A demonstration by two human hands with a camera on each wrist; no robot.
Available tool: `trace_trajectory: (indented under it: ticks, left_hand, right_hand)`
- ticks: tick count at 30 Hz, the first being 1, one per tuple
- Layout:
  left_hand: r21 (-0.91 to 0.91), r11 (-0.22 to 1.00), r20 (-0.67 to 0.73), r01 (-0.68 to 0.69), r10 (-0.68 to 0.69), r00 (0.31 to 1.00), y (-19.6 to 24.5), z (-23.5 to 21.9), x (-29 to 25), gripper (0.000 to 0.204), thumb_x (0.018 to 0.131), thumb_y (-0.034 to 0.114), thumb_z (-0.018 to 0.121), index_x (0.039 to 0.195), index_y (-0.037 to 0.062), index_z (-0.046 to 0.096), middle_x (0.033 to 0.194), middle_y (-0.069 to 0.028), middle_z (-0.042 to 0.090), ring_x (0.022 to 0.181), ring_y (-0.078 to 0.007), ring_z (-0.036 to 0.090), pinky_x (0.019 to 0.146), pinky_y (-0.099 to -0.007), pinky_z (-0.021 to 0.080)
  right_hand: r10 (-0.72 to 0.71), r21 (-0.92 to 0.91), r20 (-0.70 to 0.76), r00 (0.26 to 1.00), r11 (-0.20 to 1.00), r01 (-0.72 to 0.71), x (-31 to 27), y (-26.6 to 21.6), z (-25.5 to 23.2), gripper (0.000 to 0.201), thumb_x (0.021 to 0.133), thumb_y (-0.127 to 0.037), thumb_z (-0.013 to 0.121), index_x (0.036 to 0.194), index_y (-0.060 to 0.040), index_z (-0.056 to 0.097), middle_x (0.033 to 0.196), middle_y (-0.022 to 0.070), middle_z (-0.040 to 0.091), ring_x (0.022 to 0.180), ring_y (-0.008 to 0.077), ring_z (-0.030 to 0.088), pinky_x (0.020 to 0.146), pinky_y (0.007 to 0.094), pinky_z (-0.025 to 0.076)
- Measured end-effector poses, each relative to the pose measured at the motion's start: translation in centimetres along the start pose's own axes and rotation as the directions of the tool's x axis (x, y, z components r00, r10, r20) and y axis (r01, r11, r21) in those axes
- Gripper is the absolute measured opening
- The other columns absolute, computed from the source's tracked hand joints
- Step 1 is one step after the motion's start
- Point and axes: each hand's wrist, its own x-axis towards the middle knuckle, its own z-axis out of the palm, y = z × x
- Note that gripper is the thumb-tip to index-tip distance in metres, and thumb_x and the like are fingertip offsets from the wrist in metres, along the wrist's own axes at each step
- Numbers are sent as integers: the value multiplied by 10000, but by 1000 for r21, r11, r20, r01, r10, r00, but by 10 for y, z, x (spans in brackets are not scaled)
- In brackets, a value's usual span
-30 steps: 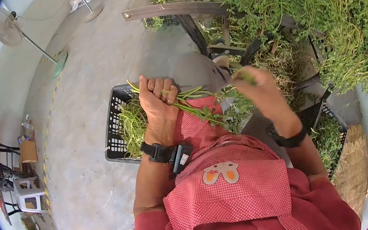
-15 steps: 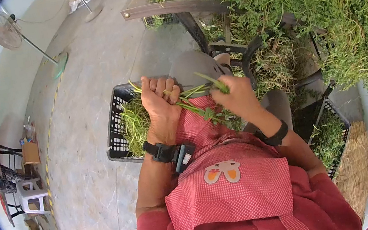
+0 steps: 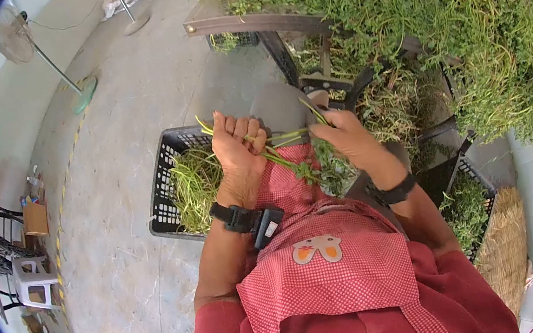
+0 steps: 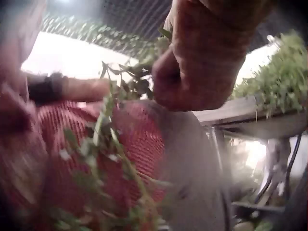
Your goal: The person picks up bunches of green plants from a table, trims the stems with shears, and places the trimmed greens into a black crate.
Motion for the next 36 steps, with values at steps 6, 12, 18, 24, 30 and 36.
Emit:
trace_trajectory:
  ticks: [6,12,18,24,30,36]
  left_hand:
    - [-54,998,5,-38,38,999,2,-9,7,468,977,395,310,579,160,233,499,38,155,436,-109,137,369,-253,127]
    - [-11,995,-15,-95,95,995,-4,-1,6,444,967,391,344,600,156,261,495,35,166,438,-113,155,376,-262,152]
    - [-40,995,-36,-88,87,996,-4,-2,6,430,962,383,363,613,149,273,492,35,177,443,-115,180,379,-266,167]
    - [-46,995,34,-85,86,996,-4,-3,5,441,967,383,341,601,156,249,497,36,170,444,-114,171,377,-264,160]
    - [-54,997,-40,-50,48,998,-1,-3,2,433,973,369,323,599,162,257,494,44,163,443,-105,143,375,-255,134]
    - [-89,992,-72,-86,80,994,-2,-6,4,407,972,357,331,620,156,292,487,44,186,437,-105,164,368,-246,165]
  right_hand:
    - [-294,660,282,913,751,38,-40,5,-28,177,902,-226,545,876,-52,526,763,16,566,562,62,469,469,215,371]
    - [-218,178,75,973,963,202,-25,-16,-1,198,841,-224,619,779,-44,566,712,27,575,540,110,502,477,271,397]
    - [-522,-510,45,852,721,469,-11,3,43,277,747,-249,664,810,14,604,660,173,576,623,343,577,580,401,450]
    - [-461,-606,57,886,689,398,-4,1,35,267,696,-217,677,742,32,593,665,205,554,606,329,567,570,400,441]
    - [-289,-157,-258,922,954,255,-1,-10,8,205,754,-207,632,780,-8,589,681,116,595,544,205,561,453,321,406]
    - [-66,228,-64,996,971,78,-22,-9,-7,184,805,-183,604,937,-54,602,742,-4,609,564,47,516,421,200,359]
